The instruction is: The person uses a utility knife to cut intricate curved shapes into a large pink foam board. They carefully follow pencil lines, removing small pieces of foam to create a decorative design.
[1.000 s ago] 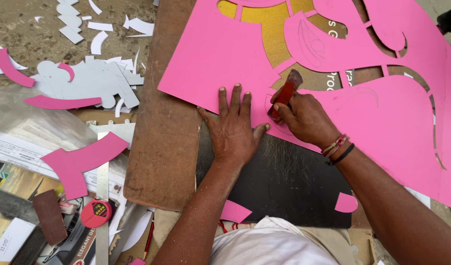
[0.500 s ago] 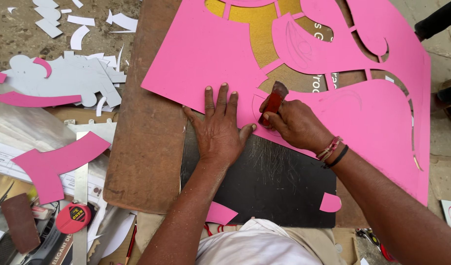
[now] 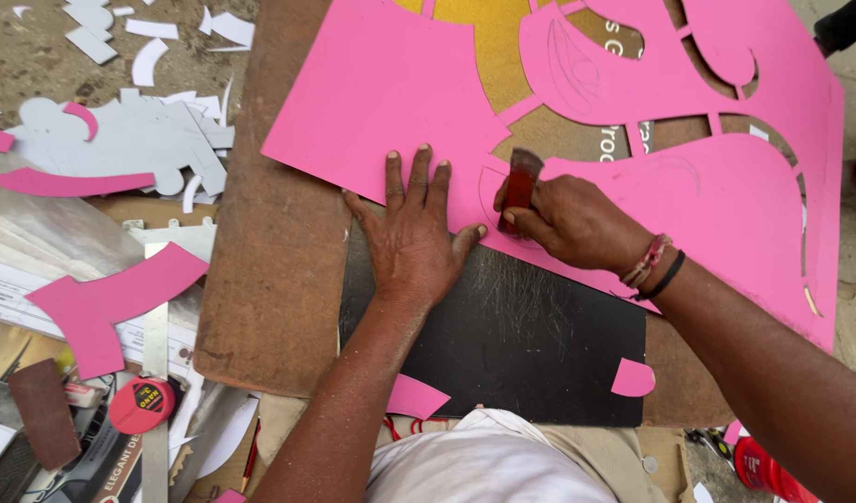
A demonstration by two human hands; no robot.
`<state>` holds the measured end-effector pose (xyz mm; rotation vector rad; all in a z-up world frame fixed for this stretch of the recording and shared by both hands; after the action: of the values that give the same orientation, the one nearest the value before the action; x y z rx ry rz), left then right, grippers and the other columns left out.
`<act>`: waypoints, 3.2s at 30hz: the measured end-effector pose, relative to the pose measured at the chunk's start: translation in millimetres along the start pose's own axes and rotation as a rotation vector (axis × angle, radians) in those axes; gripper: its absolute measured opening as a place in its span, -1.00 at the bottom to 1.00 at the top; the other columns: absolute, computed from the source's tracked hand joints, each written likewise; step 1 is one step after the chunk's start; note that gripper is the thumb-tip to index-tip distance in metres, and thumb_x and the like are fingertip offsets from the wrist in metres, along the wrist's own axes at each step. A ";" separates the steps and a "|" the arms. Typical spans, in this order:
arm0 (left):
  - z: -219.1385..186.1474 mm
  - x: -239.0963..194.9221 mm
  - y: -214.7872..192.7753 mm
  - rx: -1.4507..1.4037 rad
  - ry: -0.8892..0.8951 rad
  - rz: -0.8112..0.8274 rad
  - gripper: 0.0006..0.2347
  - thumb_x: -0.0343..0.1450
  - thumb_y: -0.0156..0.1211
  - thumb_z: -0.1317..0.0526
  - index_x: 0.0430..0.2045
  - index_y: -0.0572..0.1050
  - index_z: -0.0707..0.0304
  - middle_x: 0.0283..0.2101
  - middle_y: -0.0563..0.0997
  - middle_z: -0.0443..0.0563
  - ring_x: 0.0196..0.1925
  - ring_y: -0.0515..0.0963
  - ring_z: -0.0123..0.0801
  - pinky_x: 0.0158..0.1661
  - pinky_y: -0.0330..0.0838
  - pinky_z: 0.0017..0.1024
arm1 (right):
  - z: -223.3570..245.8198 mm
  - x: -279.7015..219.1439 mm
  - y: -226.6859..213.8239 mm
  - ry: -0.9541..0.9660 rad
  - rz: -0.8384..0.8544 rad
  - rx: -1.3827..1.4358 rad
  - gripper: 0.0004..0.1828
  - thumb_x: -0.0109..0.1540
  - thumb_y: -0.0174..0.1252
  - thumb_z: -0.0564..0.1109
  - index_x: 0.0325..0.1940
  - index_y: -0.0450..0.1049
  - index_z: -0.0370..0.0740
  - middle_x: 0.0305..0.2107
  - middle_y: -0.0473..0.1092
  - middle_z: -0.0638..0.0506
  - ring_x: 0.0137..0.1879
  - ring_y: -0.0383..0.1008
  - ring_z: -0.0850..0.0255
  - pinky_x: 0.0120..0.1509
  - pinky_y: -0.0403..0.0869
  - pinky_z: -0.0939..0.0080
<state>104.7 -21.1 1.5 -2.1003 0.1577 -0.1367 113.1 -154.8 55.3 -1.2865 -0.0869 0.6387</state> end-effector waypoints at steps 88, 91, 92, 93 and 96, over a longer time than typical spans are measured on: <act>2.8 4.7 15.1 0.038 0.016 -0.011 -0.19 0.28 0.24 -0.32 0.38 0.19 0.06 0.52 -0.03 0.07 0.55 -0.24 -0.04 0.20 -0.44 0.70 | -24.8 -45.2 -16.3 -0.188 0.217 -0.146 -0.68 0.16 0.20 -0.26 -0.02 0.52 -0.03 -0.17 0.55 0.12 -0.03 0.56 0.07 0.00 0.52 -0.02; 3.1 4.2 16.2 0.030 0.017 -0.011 -0.20 0.29 0.24 -0.32 0.38 0.18 0.06 0.53 -0.03 0.06 0.56 -0.23 -0.04 0.21 -0.44 0.70 | -28.4 -47.7 -18.0 -0.191 0.216 -0.156 -0.66 0.15 0.21 -0.27 0.00 0.52 -0.03 -0.17 0.55 0.12 -0.04 0.56 0.08 0.02 0.53 -0.01; 3.4 3.5 16.4 0.025 0.016 -0.011 -0.20 0.30 0.24 -0.32 0.38 0.18 0.05 0.53 -0.02 0.05 0.56 -0.23 -0.04 0.22 -0.44 0.70 | -28.7 -48.3 -18.7 -0.199 0.210 -0.151 -0.65 0.14 0.20 -0.28 0.00 0.52 -0.04 -0.17 0.55 0.12 -0.04 0.56 0.07 0.02 0.53 -0.01; 3.7 3.9 15.3 0.023 0.016 -0.017 -0.21 0.30 0.24 -0.31 0.38 0.18 0.04 0.53 -0.02 0.04 0.56 -0.23 -0.05 0.21 -0.44 0.70 | -28.7 -47.9 -19.8 -0.209 0.201 -0.147 -0.63 0.13 0.20 -0.30 0.00 0.52 -0.05 -0.16 0.55 0.11 -0.03 0.56 0.07 0.02 0.53 -0.01; 2.2 5.2 15.4 0.019 0.005 -0.008 -0.22 0.30 0.25 -0.30 0.38 0.18 0.00 0.53 -0.02 0.01 0.56 -0.22 -0.07 0.21 -0.45 0.70 | -34.2 -49.0 -18.7 -0.198 0.211 -0.132 -0.61 0.11 0.21 -0.31 0.00 0.52 -0.04 -0.19 0.54 0.11 -0.02 0.55 0.08 0.04 0.53 0.00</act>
<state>109.3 -27.9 -12.7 -2.0816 0.1500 -0.1481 93.9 -210.7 75.9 -1.3677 -0.1599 0.9542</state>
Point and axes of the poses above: each hand's wrist, its own x-axis towards the middle knuckle, its own y-axis out of the palm, z = x × y, the point moved 10 cm from there along x, towards the middle knuckle
